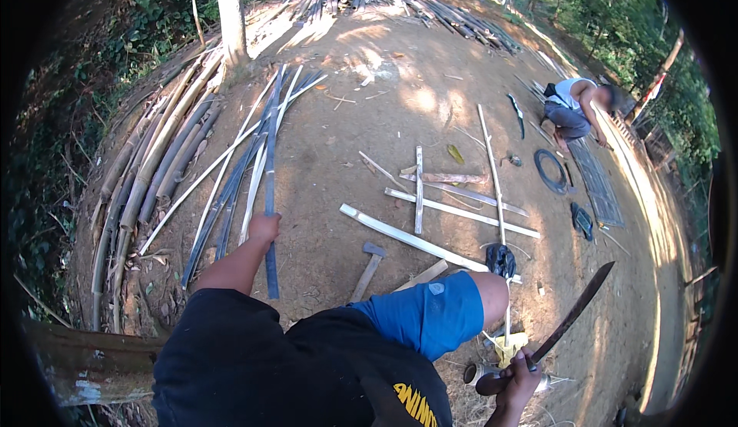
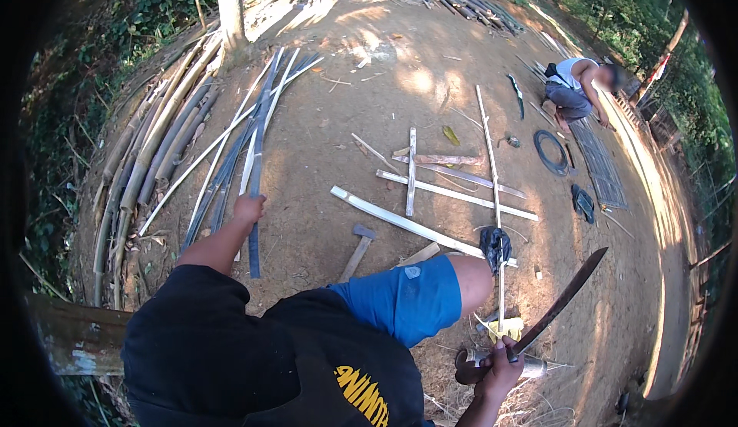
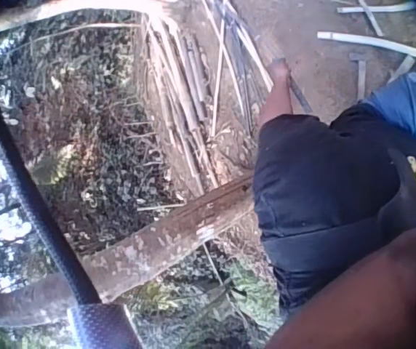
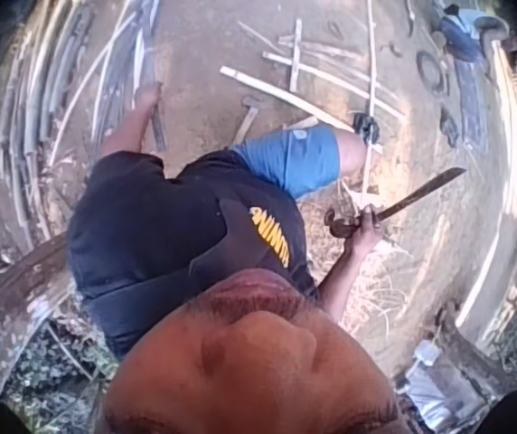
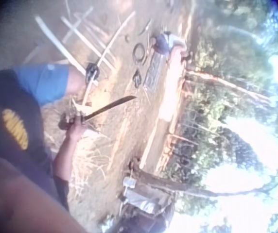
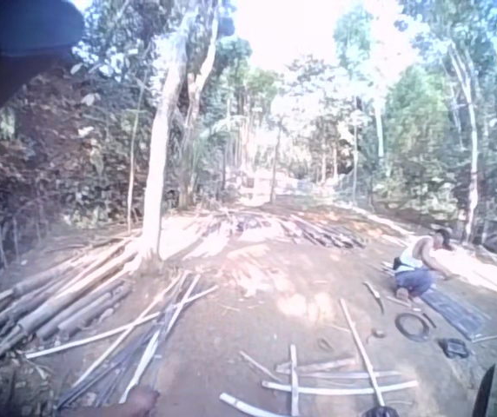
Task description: The person shaves long strips of bamboo with a large blade while sitting outdoors.
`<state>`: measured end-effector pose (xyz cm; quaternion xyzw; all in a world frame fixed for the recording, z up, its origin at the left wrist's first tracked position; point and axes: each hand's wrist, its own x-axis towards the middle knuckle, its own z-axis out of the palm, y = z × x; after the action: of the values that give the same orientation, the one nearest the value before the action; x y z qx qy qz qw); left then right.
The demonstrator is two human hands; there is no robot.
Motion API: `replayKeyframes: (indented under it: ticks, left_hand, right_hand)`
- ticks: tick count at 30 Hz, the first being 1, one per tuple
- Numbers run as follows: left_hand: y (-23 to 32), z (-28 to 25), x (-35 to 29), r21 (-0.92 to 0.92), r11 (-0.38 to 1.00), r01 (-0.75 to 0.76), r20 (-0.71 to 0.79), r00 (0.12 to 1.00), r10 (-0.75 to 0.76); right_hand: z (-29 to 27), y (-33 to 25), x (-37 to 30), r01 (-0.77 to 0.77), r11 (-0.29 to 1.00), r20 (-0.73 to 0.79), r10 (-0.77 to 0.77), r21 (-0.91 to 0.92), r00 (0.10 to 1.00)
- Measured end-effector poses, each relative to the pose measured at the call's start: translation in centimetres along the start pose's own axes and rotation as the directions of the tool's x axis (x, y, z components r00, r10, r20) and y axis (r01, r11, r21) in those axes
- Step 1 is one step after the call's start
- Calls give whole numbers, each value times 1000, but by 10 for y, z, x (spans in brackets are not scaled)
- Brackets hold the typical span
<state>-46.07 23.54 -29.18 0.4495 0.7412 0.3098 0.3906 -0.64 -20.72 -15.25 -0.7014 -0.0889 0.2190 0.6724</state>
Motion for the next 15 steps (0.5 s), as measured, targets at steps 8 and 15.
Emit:
replayKeyframes:
  ticks: [8, 15]
  left_hand:
    - [-10, -170, 54, 685, 647, 336, -406, 913, -44]
    - [-13, -40, 48, 697, 709, 109, -128, 991, -26]
  right_hand:
    - [3, 5, -10, -16, 1000, 2, 16, -13, 1000]
    - [-22, 22, -20, -40, 999, -20, 40, 9, 999]
